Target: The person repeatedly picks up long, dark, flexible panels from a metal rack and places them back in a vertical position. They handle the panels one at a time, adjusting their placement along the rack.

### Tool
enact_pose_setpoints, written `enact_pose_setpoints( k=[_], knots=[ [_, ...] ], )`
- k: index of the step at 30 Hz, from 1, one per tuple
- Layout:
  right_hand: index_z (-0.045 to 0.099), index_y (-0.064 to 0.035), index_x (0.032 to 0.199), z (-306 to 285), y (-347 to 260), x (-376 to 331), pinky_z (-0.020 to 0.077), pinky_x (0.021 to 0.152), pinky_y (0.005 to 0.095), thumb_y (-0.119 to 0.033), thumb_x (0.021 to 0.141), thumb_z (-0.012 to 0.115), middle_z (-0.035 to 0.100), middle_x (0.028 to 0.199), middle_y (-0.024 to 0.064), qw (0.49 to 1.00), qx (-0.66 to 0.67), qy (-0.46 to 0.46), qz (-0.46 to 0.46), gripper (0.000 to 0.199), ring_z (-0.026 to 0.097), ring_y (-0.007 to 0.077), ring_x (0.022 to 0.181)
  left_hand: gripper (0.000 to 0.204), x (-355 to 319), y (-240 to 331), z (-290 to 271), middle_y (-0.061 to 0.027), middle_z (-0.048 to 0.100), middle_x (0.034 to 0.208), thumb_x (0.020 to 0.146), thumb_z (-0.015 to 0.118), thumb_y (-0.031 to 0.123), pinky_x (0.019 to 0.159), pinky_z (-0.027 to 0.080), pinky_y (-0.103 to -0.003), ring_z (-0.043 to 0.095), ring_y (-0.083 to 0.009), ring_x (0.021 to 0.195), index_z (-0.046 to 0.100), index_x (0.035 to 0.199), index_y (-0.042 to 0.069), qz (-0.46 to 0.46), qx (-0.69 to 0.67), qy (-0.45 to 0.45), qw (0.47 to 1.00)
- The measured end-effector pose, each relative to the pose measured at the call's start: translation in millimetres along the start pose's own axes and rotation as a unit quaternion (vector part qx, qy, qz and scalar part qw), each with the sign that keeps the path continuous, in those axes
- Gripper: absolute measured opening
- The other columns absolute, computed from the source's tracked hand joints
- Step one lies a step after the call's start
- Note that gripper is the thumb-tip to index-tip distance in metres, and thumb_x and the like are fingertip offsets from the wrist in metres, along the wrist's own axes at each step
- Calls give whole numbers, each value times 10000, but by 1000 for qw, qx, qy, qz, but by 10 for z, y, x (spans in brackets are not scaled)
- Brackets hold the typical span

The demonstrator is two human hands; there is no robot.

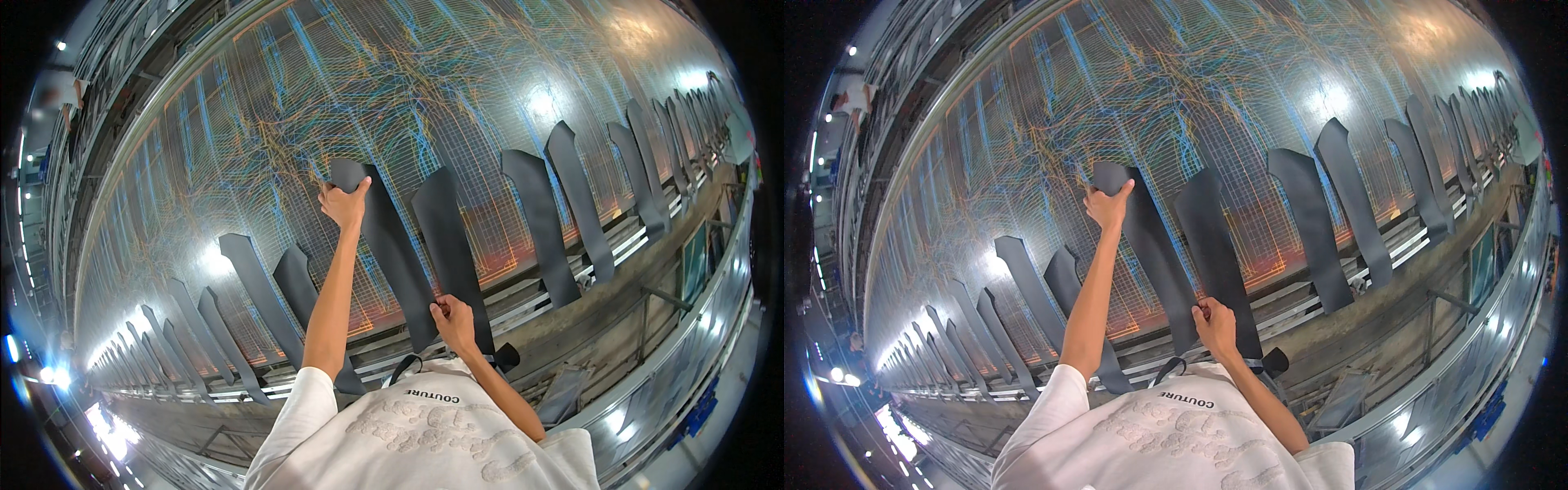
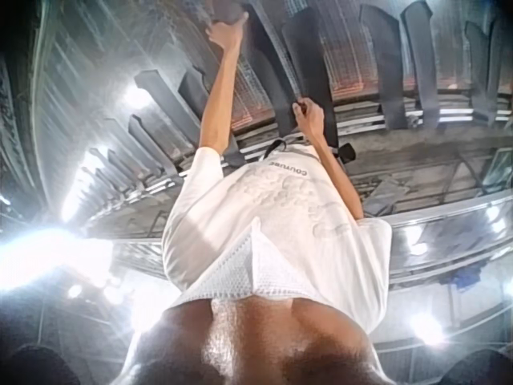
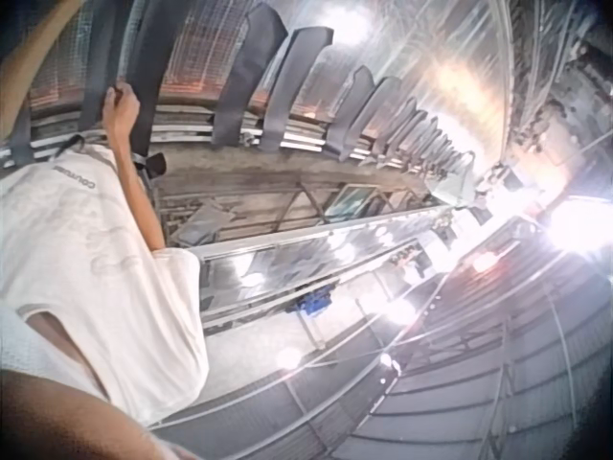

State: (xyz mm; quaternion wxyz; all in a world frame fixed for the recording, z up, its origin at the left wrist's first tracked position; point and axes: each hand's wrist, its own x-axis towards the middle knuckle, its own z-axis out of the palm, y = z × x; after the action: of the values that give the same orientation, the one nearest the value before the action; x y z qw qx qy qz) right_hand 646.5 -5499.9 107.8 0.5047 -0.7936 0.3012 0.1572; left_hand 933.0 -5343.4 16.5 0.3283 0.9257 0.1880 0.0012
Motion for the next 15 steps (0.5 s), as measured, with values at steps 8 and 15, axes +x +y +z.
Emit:
enact_pose_setpoints(
  k=[8, 15],
  knots=[
    [691, 14, 901, -6, -17, 6, 497, 589, 363, -166, 891, 699, 676, 677, 140, 1000, 6, 1, 2, 180, 661, 248, 590, 753, 6, -2, -26, -178, 569, 1255, 677, 857, 494, 1036, 339, -619, 424, -439, 1270, 658, 1060, -123, 4, -4, -7, 1000],
    [640, 5, 934, 60, 117, 21, 491, 593, 353, -165, 890, 711, 665, 707, 128, 999, 22, 17, -23, 190, 647, 223, 603, 832, 12, -117, 103, -205, 546, 1361, 680, 847, 518, 1085, 307, -628, 411, -477, 1322, 632, 1164, -123, 5, 32, 25, 999]
  ],
)
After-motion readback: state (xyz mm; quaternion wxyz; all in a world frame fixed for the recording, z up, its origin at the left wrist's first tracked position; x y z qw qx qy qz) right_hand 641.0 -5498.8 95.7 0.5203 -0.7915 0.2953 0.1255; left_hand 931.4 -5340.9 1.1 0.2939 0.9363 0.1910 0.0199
